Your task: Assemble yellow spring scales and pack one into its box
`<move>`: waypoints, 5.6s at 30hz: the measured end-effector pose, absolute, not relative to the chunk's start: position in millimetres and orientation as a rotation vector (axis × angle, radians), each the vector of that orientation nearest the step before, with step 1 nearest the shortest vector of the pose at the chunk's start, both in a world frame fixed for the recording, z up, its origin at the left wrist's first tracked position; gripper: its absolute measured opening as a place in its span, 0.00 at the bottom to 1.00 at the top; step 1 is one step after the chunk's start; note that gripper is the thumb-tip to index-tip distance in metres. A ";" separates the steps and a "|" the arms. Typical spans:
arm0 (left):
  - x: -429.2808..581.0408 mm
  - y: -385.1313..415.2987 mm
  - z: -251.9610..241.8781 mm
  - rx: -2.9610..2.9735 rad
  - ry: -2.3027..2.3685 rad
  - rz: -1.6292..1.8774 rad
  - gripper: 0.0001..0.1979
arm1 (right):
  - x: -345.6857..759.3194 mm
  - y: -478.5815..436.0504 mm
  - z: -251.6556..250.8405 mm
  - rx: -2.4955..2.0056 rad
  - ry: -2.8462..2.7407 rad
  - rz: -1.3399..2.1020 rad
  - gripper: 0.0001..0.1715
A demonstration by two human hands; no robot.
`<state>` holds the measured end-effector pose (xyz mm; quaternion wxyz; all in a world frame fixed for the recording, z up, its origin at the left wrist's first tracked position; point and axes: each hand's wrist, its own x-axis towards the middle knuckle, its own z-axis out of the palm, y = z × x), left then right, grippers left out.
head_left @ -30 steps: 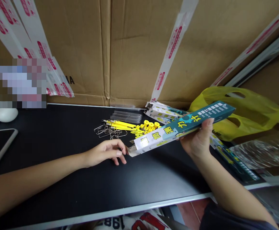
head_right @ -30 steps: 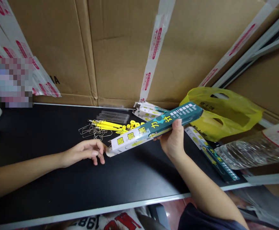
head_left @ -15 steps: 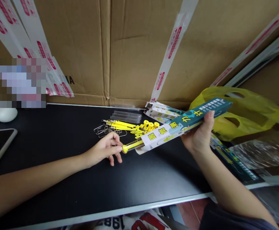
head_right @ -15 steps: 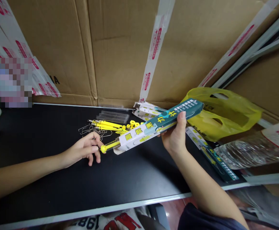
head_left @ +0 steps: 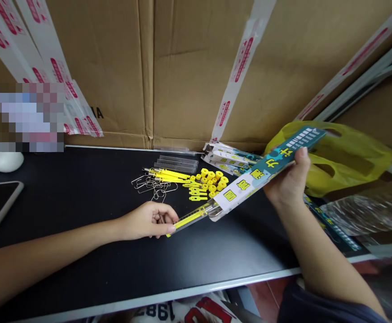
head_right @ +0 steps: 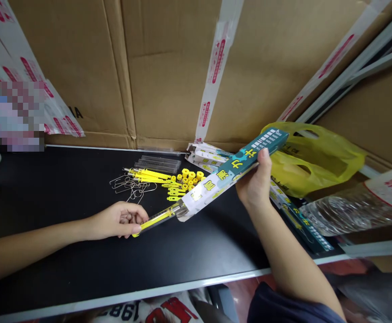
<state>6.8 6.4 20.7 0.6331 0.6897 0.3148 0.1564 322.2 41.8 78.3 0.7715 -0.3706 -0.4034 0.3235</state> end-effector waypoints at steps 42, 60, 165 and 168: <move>4.4 8.3 17.8 1.554 0.721 0.403 0.13 | 395.5 88.3 66.5 -1.348 -0.722 1.173 0.24; 3.9 -3.7 18.3 2.076 0.884 0.631 0.08 | 293.7 14.2 54.3 -1.255 -1.873 1.230 0.29; -2.3 -7.2 8.0 3.282 0.929 0.415 0.24 | 257.5 -0.3 21.2 -0.674 -2.633 0.218 0.14; -2.3 -7.0 8.2 3.268 0.933 0.416 0.24 | 258.0 -0.6 20.7 -0.661 -2.629 0.224 0.13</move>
